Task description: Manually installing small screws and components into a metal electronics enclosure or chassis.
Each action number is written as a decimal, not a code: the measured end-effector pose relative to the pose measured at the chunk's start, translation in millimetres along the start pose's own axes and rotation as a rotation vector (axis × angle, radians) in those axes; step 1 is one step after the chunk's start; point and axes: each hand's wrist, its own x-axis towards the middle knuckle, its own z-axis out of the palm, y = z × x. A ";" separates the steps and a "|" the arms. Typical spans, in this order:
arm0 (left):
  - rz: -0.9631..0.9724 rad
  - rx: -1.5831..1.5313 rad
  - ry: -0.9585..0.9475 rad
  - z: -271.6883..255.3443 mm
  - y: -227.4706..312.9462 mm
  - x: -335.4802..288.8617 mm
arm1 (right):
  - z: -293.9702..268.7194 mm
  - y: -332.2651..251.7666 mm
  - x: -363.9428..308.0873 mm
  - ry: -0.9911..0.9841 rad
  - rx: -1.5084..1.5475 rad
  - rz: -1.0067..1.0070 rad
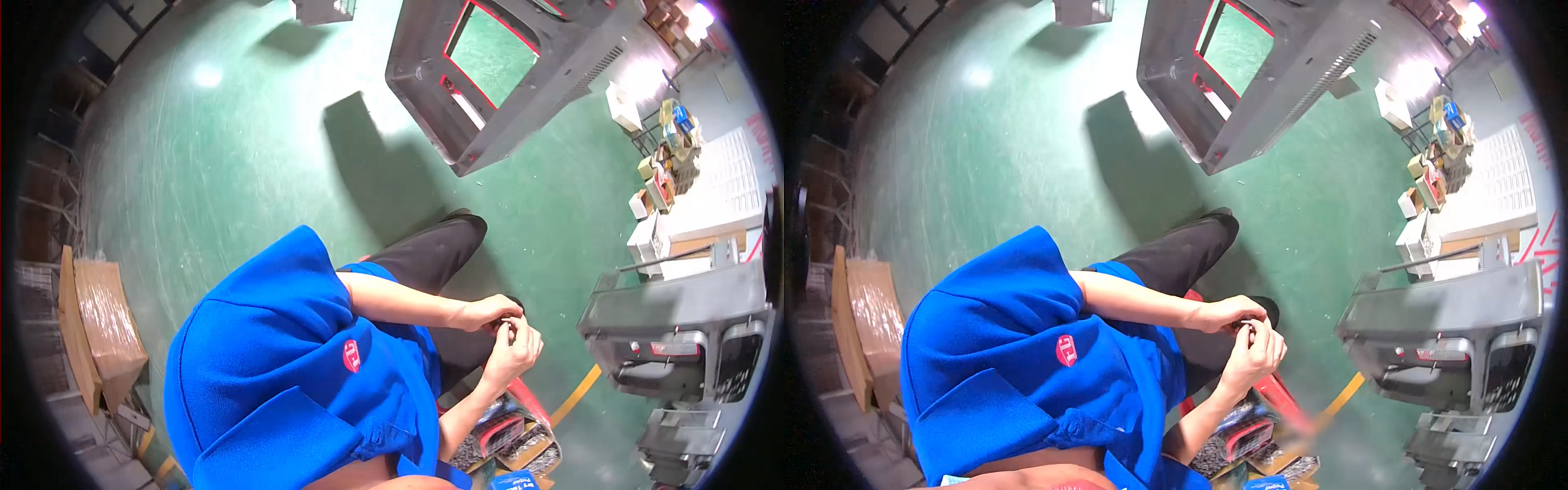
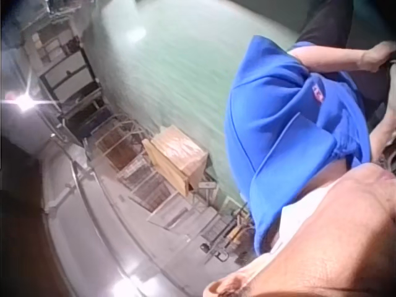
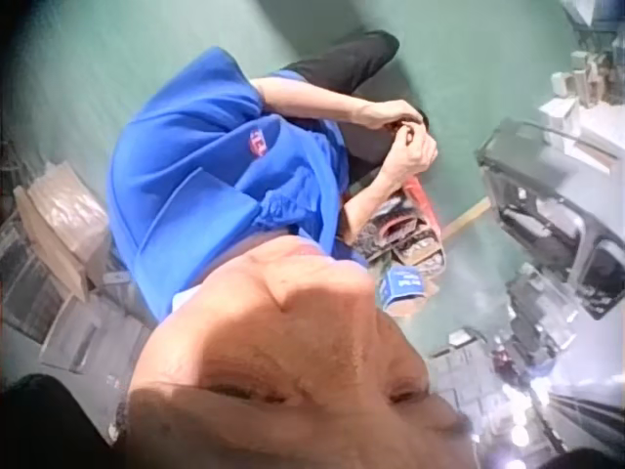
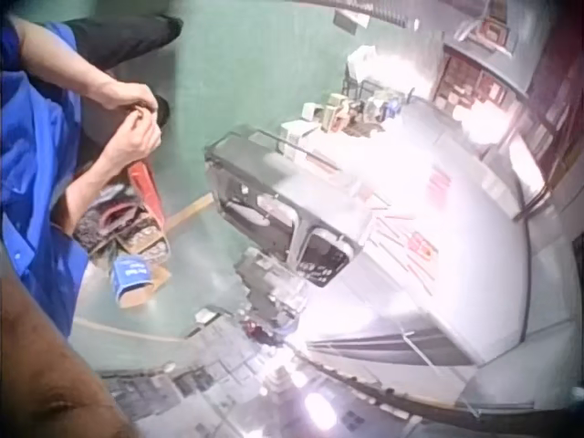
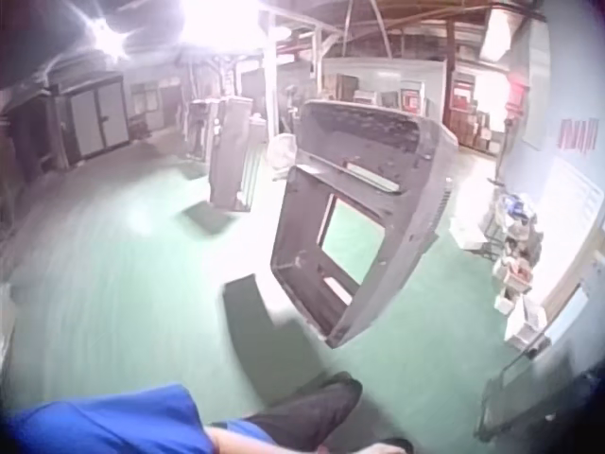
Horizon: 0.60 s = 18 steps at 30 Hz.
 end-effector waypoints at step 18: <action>-0.091 -0.280 -0.148 -31.1 44.4 45.6 | 24.7 6.4 69.0 0.049 0.283 0.094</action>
